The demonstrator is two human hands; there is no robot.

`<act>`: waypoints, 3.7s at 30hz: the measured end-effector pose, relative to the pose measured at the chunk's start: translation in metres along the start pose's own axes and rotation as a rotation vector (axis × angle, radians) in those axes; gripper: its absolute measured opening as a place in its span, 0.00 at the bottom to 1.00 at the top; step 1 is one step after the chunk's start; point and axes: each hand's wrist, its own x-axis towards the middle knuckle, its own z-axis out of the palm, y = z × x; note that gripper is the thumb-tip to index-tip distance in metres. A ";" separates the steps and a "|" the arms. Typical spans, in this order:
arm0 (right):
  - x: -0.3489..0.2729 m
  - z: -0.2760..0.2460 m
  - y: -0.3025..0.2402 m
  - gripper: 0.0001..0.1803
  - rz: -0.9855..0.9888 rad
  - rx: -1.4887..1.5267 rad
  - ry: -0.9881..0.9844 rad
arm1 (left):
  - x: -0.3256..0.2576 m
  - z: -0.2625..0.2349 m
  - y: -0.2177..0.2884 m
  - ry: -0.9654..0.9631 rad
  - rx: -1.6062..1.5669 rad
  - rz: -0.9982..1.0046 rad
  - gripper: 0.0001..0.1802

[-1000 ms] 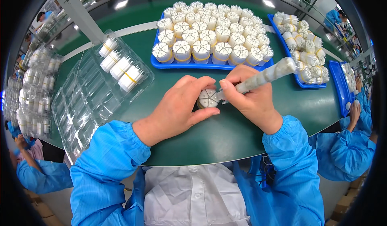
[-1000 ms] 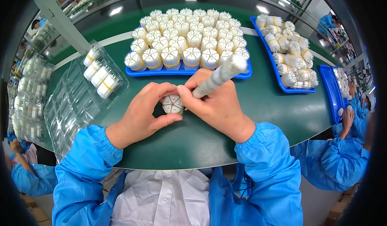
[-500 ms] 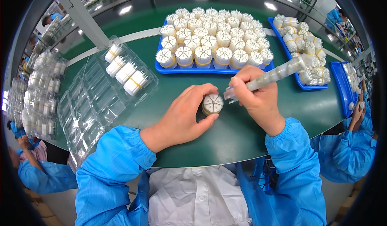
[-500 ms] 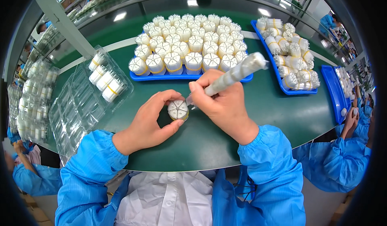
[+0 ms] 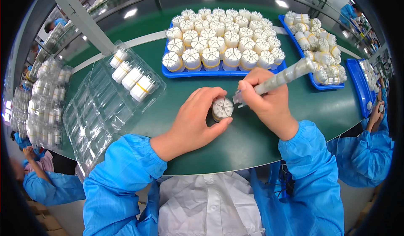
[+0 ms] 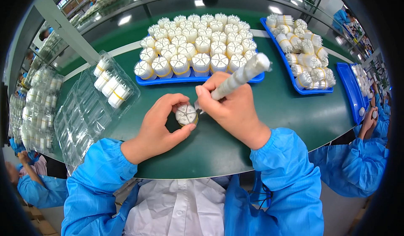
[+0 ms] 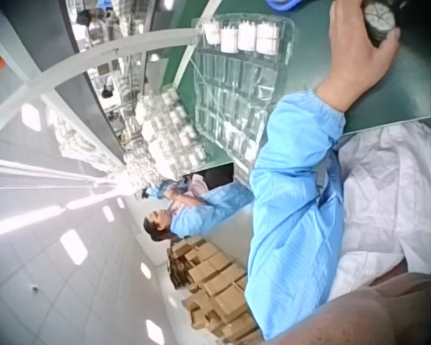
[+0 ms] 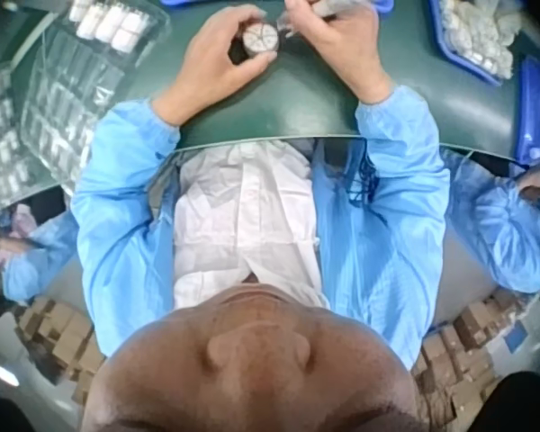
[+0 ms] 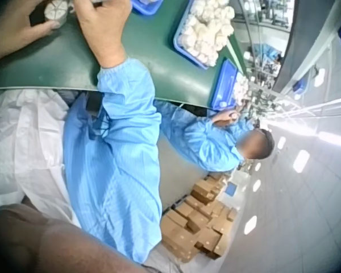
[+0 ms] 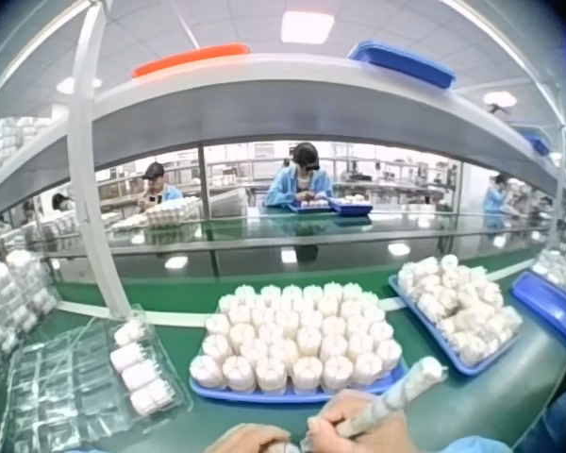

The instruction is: The person inserts a white wick into the center of small white cylindrical candles using a handheld tool. They place the finished candles into a clear plastic packaging tray. The person works at a green table in a factory setting, handling items one at a time.

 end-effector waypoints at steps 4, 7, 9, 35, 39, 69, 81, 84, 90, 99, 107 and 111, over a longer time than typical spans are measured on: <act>-0.001 0.000 -0.002 0.07 0.018 -0.023 -0.051 | -0.004 0.005 -0.002 0.044 -0.100 0.032 0.36; -0.002 0.002 -0.003 0.07 0.040 -0.057 -0.108 | -0.002 0.005 0.001 0.051 -0.147 0.012 0.32; -0.002 0.002 0.000 0.07 -0.026 -0.085 -0.113 | 0.000 0.001 0.003 0.020 0.023 0.010 0.35; 0.000 -0.006 0.000 0.07 0.012 -0.013 -0.054 | -0.001 0.004 -0.001 -0.012 -0.127 -0.001 0.37; -0.002 -0.004 -0.001 0.08 0.074 -0.035 -0.118 | 0.002 0.004 -0.003 -0.048 -0.177 0.013 0.37; 0.002 0.000 0.020 0.10 -0.184 -0.432 -0.155 | 0.034 -0.220 -0.179 0.283 0.619 -0.512 0.19; 0.002 -0.001 0.015 0.09 -0.231 -0.430 -0.176 | 0.025 -0.239 -0.191 0.013 0.619 -0.392 0.23; 0.003 -0.002 0.014 0.09 -0.237 -0.431 -0.174 | 0.018 -0.236 -0.210 -0.010 0.618 -0.519 0.30; 0.001 0.000 0.017 0.11 -0.244 -0.436 -0.225 | 0.021 -0.206 -0.180 0.068 0.782 -0.460 0.37; -0.001 0.002 0.016 0.11 -0.200 -0.404 -0.230 | 0.039 -0.091 -0.060 0.083 0.604 -0.084 0.25; 0.003 -0.003 0.010 0.12 0.241 -0.071 -0.237 | 0.032 -0.083 -0.016 0.328 0.289 -0.008 0.24; 0.004 -0.002 0.008 0.06 0.188 0.043 -0.085 | 0.008 -0.032 0.002 -0.020 0.090 0.076 0.27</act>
